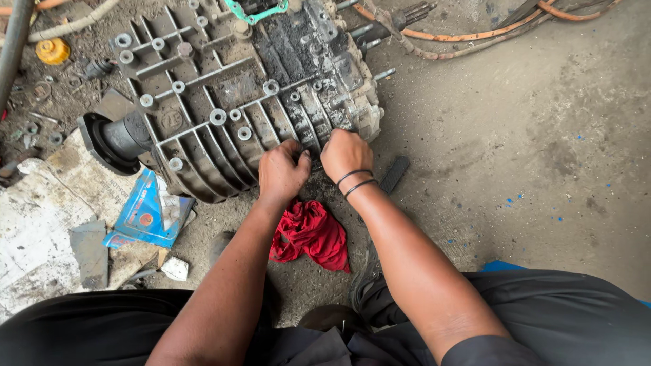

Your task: The person scrubs the surface of a dirty engine block with a metal file or scraper to remove grime. They periodically wipe the area with a red cloth. The task involves repetitive scrubbing and wiping motions on the engine's surface.

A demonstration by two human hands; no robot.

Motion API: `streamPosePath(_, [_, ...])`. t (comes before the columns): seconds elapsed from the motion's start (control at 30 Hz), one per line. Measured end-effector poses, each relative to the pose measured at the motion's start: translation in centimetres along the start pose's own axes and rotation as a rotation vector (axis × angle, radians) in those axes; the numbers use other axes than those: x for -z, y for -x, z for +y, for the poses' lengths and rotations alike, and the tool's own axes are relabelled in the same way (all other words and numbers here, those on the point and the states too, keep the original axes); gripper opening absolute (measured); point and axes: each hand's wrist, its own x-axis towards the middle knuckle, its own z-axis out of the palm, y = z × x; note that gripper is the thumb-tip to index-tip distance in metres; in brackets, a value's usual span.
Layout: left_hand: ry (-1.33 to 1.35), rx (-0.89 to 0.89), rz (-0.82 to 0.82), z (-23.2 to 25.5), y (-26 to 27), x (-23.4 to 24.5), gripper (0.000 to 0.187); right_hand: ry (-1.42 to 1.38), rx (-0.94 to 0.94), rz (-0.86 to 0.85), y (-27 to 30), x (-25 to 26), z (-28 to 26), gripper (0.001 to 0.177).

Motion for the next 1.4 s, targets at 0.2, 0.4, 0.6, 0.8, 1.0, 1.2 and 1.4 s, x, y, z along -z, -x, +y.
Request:
streamPosePath(0.2, [-0.01,-0.036,0.03,-0.3,0.0,-0.1,0.024,-0.248,-0.16,-0.235,-1.8,-0.5,0.1,0.024])
streamPosePath(0.4, [0.011,-0.038,0.002,-0.2,-0.4,0.0,0.024,-0.187,0.07,-0.044,-2.6,-2.9,1.5,0.023])
streamPosePath(0.6, [-0.001,-0.028,0.005,-0.6,-0.4,-0.4,0.024,-0.049,0.026,0.008,-1.5,-1.5,1.1,0.021])
streamPosePath(0.8, [0.028,-0.056,0.02,-0.6,0.1,-0.3,0.023,-0.422,-0.059,-0.23,-1.6,-1.5,0.9,0.023])
streamPosePath(1.0, [0.018,-0.033,0.006,-0.7,-0.2,-0.2,0.022,-0.036,0.165,0.172,-1.7,-2.7,1.8,0.019])
streamPosePath(1.2, [0.005,-0.044,0.016,-0.4,-0.2,-0.1,0.022,-0.414,-0.061,-0.206,-1.7,-1.5,0.4,0.024])
streamPosePath(1.4, [0.013,-0.006,0.005,-0.1,0.0,0.1,0.022,-0.406,-0.028,-0.165,-1.2,-0.7,1.8,0.032])
